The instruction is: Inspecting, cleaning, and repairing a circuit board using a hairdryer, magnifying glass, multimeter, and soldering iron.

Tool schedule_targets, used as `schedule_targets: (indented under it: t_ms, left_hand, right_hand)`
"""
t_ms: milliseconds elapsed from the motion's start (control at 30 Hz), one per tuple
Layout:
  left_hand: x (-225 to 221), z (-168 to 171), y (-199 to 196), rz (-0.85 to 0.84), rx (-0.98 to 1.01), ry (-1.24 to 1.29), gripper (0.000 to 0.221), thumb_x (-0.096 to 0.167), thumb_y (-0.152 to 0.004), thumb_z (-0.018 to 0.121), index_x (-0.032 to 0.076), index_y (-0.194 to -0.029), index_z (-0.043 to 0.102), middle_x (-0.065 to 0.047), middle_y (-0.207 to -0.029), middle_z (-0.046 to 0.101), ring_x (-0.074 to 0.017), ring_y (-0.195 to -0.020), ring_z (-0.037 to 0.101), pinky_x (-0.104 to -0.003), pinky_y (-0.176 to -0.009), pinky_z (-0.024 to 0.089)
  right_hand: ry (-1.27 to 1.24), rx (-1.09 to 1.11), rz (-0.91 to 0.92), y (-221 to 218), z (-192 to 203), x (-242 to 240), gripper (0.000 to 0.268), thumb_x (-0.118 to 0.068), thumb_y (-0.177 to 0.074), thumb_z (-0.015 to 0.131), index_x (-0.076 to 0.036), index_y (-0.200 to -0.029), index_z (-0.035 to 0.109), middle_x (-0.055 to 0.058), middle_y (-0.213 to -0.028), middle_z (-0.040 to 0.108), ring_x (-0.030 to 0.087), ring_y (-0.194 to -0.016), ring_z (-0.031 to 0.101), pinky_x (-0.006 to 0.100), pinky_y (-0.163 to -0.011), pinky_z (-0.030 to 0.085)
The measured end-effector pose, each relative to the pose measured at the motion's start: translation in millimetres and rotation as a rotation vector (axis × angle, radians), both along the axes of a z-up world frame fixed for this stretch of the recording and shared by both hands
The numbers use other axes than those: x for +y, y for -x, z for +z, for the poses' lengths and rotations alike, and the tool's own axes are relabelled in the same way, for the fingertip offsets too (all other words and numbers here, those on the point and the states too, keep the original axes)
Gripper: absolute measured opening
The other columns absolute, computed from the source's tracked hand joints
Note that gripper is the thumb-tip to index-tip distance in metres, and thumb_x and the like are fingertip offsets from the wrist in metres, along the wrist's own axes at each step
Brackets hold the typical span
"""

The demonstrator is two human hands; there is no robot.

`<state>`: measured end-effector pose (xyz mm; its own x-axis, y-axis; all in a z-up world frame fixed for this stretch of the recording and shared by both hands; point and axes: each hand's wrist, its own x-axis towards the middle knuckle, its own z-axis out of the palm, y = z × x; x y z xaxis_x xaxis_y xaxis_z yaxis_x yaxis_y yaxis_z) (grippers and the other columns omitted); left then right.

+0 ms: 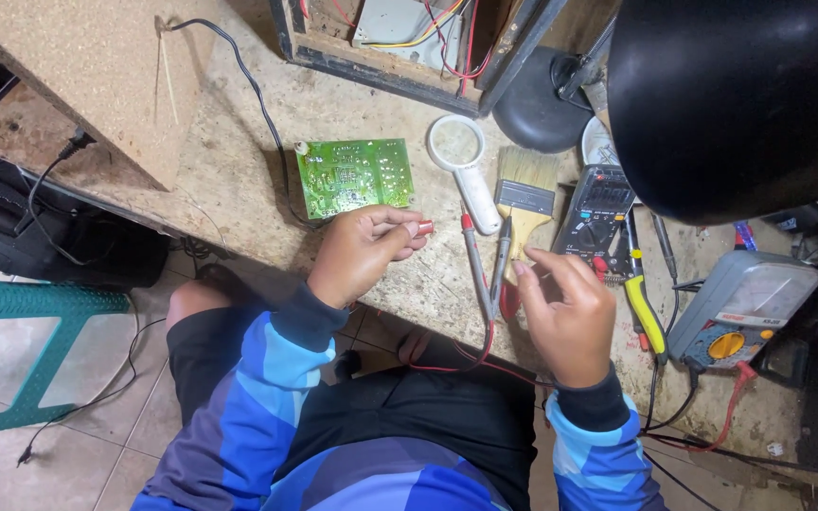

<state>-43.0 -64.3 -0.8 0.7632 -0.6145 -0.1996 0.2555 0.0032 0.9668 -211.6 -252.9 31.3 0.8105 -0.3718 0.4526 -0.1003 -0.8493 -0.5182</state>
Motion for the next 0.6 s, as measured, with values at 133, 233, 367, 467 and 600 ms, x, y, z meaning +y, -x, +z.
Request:
schedule_targets:
  t_ms: [133,233,367,467,600]
  left_hand:
    - [-3,-7,-2,0.009,0.018,0.001,0.027,0.007,-0.093,0.067,-0.007,-0.115,0.072,-0.034,-0.111,0.072,-0.0306,-0.096,0.077,-0.033,-0.081,0.064]
    - [-2,0,-2,0.014,0.023,-0.007,0.024,0.006,-0.092,0.069,-0.008,-0.111,0.072,-0.035,-0.109,0.073,-0.0290,-0.091,0.078,-0.032,-0.079,0.065]
    - [4,-4,0,0.054,0.063,0.051,0.020,0.005,-0.089,0.072,-0.011,-0.100,0.069,-0.030,-0.097,0.075,-0.0197,-0.078,0.077,-0.026,-0.069,0.066]
    - [7,-15,-3,0.070,0.061,0.074,0.016,0.003,-0.082,0.074,-0.007,-0.093,0.067,-0.026,-0.087,0.075,-0.0158,-0.068,0.074,-0.023,-0.057,0.064]
    - [11,-21,-5,0.107,0.045,0.120,0.020,0.002,-0.083,0.075,-0.005,-0.099,0.066,-0.022,-0.088,0.074,-0.0143,-0.072,0.071,-0.021,-0.060,0.060]
  right_hand:
    - [0.010,0.011,0.114,-19,1,24,0.016,-0.016,-0.091,0.080,-0.009,-0.106,0.079,0.007,-0.081,0.074,0.027,-0.072,0.072,0.037,-0.063,0.056]
    - [0.053,0.064,0.153,-32,-9,38,0.020,-0.023,-0.091,0.079,-0.013,-0.108,0.078,0.006,-0.087,0.075,0.029,-0.080,0.073,0.040,-0.070,0.058]
    - [0.079,0.185,0.178,-51,4,39,0.020,-0.024,-0.094,0.075,-0.011,-0.110,0.078,0.008,-0.089,0.076,0.029,-0.079,0.073,0.040,-0.069,0.058]
    - [0.087,0.189,0.087,-51,18,28,0.021,-0.018,-0.095,0.074,-0.007,-0.113,0.078,0.012,-0.090,0.075,0.030,-0.079,0.073,0.039,-0.070,0.058]
    - [0.122,0.254,-0.063,-29,22,5,0.026,-0.026,-0.093,0.076,-0.012,-0.115,0.078,0.008,-0.088,0.075,0.031,-0.082,0.074,0.041,-0.069,0.059]
